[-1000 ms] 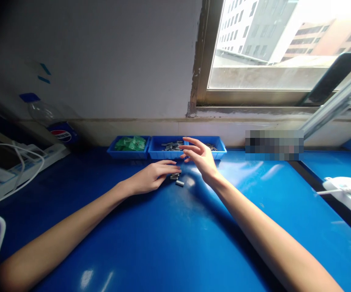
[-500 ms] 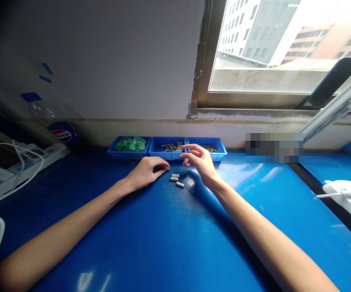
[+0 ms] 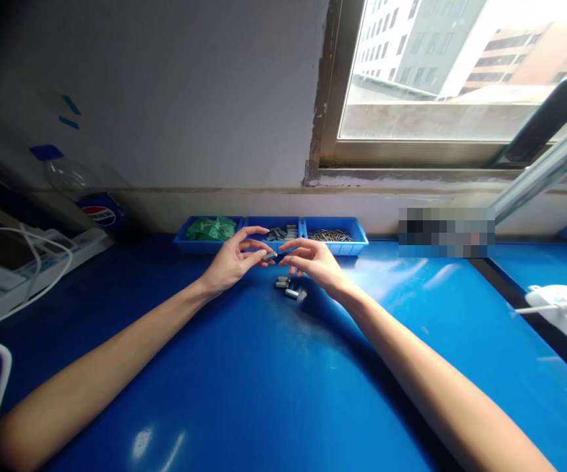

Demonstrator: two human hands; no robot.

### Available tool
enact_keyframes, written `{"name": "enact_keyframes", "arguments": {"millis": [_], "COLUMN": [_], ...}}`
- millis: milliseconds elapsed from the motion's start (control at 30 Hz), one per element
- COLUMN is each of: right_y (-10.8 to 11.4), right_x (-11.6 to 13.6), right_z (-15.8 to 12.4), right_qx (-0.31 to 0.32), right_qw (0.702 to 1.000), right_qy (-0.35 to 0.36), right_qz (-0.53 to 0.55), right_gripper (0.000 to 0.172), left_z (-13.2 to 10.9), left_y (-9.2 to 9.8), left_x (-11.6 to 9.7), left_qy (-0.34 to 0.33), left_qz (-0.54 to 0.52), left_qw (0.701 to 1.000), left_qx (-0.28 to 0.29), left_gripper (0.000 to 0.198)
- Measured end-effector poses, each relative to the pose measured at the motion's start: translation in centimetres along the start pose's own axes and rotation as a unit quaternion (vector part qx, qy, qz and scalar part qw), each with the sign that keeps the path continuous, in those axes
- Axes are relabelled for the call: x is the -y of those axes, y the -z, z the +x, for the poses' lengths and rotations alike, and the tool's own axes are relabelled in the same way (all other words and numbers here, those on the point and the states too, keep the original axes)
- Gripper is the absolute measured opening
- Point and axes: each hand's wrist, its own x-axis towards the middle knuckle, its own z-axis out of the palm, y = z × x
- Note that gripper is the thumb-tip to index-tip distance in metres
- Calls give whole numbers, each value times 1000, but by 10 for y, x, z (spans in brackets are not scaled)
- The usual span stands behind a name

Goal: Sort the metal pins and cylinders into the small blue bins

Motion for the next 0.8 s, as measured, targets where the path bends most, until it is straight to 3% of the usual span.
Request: {"name": "enact_keyframes", "arguments": {"millis": [200,333,467,633,800], "right_y": [-5,-7,-3,3,5], "right_x": [1,0,4,12,11], "right_z": [-3,-3,-1,0,2], "right_qx": [39,32,-20,-83,-113], "right_qw": [999,999,1000,995,991], "right_qy": [5,8,8,54,58], "right_qz": [15,22,6,33,32], "right_gripper": [36,33,33,62,42], "left_z": [-2,-3,-3,-8,-12], "left_y": [-3,-4,2,5,-1], "left_x": [1,0,-5,-12,-10], "left_qy": [-12,-16,-18,-118,-185], "left_qz": [0,22,154,329,363], "left_qw": [1000,1000,988,925,876], "left_qx": [11,0,-10,151,259], "left_gripper": [51,50,25,17,25]}}
